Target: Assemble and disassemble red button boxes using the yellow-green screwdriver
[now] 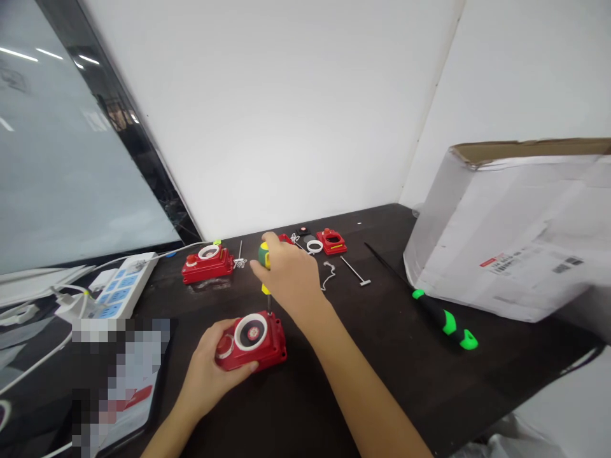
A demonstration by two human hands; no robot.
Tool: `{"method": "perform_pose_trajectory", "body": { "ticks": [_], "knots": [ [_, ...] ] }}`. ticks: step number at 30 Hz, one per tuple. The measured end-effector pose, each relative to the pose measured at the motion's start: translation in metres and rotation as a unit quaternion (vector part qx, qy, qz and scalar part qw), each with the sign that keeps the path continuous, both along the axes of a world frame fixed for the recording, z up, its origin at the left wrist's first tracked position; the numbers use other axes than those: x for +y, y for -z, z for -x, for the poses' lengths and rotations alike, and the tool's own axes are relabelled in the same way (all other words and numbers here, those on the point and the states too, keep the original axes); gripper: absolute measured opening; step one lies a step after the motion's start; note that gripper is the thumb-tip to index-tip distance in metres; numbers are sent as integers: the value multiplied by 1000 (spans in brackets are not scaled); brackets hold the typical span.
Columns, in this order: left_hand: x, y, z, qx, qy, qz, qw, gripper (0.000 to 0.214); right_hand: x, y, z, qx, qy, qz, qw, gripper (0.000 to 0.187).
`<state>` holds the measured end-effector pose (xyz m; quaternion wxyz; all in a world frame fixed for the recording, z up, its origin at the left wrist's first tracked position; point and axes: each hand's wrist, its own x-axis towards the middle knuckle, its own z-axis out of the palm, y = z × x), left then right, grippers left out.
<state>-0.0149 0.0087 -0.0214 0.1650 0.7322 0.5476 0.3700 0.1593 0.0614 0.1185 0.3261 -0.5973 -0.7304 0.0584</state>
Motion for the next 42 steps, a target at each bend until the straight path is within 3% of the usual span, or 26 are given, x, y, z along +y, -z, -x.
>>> {"method": "perform_pose_trajectory", "body": {
  "ticks": [4,9,13,20,24,30,38,42],
  "knots": [
    [0,-1,0,-3,5,4,1000,52,-3,-2,-1,64,-32,28,997,40],
    [-1,-1,0,-3,5,12,1000,53,-5,-4,-7,118,-135,63,982,28],
    [-1,0,1,-6,4,16,1000,54,-9,-7,-11,148,-208,94,962,42],
    [0,-1,-1,-6,0,16,1000,54,-8,-2,5,119,-95,7,988,12],
    [0,-1,-1,-6,-2,17,1000,54,-4,-3,6,124,-60,18,990,24],
    [0,-3,-1,-11,4,23,1000,53,-3,-6,-7,115,-100,10,988,29],
    [-1,-1,-1,-12,3,21,1000,53,2,-1,-2,121,-68,-24,990,39],
    [-1,-1,-1,-12,3,22,1000,54,1,-1,-5,136,-133,-1,982,33]
  ]
}}
